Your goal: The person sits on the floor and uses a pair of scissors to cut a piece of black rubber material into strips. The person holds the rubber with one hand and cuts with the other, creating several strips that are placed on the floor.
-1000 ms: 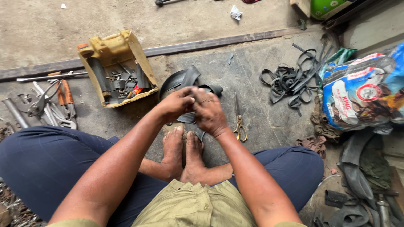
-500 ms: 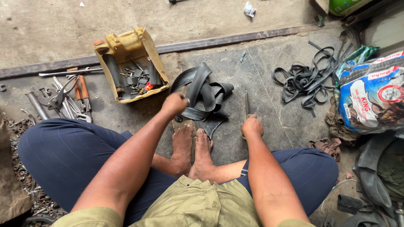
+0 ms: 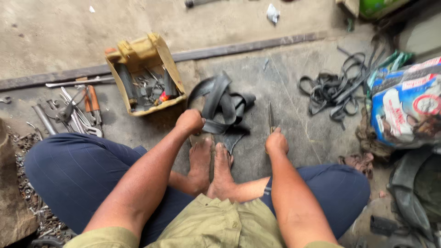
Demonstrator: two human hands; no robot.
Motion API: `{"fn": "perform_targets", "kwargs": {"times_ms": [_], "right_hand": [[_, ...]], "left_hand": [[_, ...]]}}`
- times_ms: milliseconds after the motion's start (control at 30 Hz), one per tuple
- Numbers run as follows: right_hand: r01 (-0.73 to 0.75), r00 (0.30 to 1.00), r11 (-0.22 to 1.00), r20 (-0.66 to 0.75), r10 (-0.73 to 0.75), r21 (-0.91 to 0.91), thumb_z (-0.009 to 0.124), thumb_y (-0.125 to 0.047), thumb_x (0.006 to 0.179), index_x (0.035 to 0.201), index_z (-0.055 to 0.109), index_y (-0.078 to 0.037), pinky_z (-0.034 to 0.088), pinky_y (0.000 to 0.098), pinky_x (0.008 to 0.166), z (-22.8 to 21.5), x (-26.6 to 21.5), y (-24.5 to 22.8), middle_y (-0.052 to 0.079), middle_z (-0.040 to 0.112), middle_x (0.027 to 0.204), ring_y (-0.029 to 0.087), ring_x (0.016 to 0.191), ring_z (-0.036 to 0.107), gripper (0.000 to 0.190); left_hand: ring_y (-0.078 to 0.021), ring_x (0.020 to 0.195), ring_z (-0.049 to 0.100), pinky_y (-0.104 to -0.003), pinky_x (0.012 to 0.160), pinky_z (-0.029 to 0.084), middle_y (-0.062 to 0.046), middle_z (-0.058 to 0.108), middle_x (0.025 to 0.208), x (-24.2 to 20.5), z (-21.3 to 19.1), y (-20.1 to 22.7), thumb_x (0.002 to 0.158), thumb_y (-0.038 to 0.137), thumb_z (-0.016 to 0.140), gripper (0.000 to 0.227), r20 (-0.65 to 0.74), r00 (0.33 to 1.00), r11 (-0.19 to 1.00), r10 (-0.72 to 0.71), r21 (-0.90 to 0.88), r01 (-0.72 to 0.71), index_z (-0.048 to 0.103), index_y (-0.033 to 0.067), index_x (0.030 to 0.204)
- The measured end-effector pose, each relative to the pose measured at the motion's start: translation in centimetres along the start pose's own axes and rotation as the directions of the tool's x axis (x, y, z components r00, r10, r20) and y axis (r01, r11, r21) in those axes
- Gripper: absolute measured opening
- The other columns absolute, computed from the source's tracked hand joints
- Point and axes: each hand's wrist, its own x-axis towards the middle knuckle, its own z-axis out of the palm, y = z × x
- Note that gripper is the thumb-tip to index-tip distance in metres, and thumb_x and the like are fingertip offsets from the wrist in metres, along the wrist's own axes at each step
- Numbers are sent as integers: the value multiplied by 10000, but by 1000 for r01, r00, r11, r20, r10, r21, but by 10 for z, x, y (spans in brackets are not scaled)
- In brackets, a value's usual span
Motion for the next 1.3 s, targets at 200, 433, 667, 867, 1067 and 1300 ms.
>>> {"fn": "perform_targets", "kwargs": {"times_ms": [200, 433, 667, 867, 1067, 1300], "right_hand": [[238, 967, 962, -123, -223, 130, 466, -262, 1019, 1295, 621, -83, 517, 522, 961, -33, 6, -79, 221, 653, 1279, 416, 1155, 638, 364], [31, 997, 917, 53, -57, 398, 523, -257, 987, 1259, 621, -77, 515, 494, 883, -67, 20, -148, 191, 635, 1180, 379, 1053, 629, 341], [17, 997, 833, 56, -57, 553, 580, -252, 955, 1223, 621, -71, 512, 467, 805, -91, 16, -171, 161, 617, 1082, 342, 951, 621, 326], [-14, 998, 727, 51, -29, 687, 629, -248, 927, 1193, 621, -66, 510, 443, 739, -102, 10, -157, 135, 602, 997, 311, 864, 614, 321], [-3, 999, 538, 28, -38, 843, 678, -243, 900, 1162, 621, -61, 508, 420, 672, -129, -19, -164, 109, 587, 912, 279, 777, 607, 324], [62, 996, 263, -45, -71, 963, 735, -238, 868, 1126, 621, -56, 505, 392, 594, -170, -51, -141, 79, 569, 814, 242, 675, 598, 336]], "left_hand": [[-403, 835, 708, -497, 793, 587, -217, 721, 896, 21, -5, 4, 769, 239, 736, 211, -298, 935, 981, 192, 28, -192, 772, 64, 881], [-419, 1161, 625, -499, 999, 518, -219, 621, 1295, 34, 18, 35, 857, 159, 648, 539, -301, 953, 965, -20, -254, -60, 558, 79, 1383], [-421, 1239, 571, -525, 1026, 495, -202, 520, 1406, 36, 24, 66, 856, 151, 722, 690, -168, 956, 898, -242, -412, 155, 415, 85, 1471], [-346, 1133, 674, -438, 983, 551, -190, 688, 1160, 40, 11, 60, 812, 298, 827, 496, 3, 943, 857, -332, -417, 303, 703, 17, 1202], [-214, 861, 728, -362, 787, 586, -133, 772, 1022, 50, 3, 92, 873, 305, 805, 366, -3, 999, 583, 53, -812, -34, 759, 34, 1115], [-194, 701, 650, -343, 599, 532, -105, 710, 846, 33, -62, 130, 952, 229, 723, 220, -194, 968, 448, 161, -859, -247, 732, 29, 1043]]}}
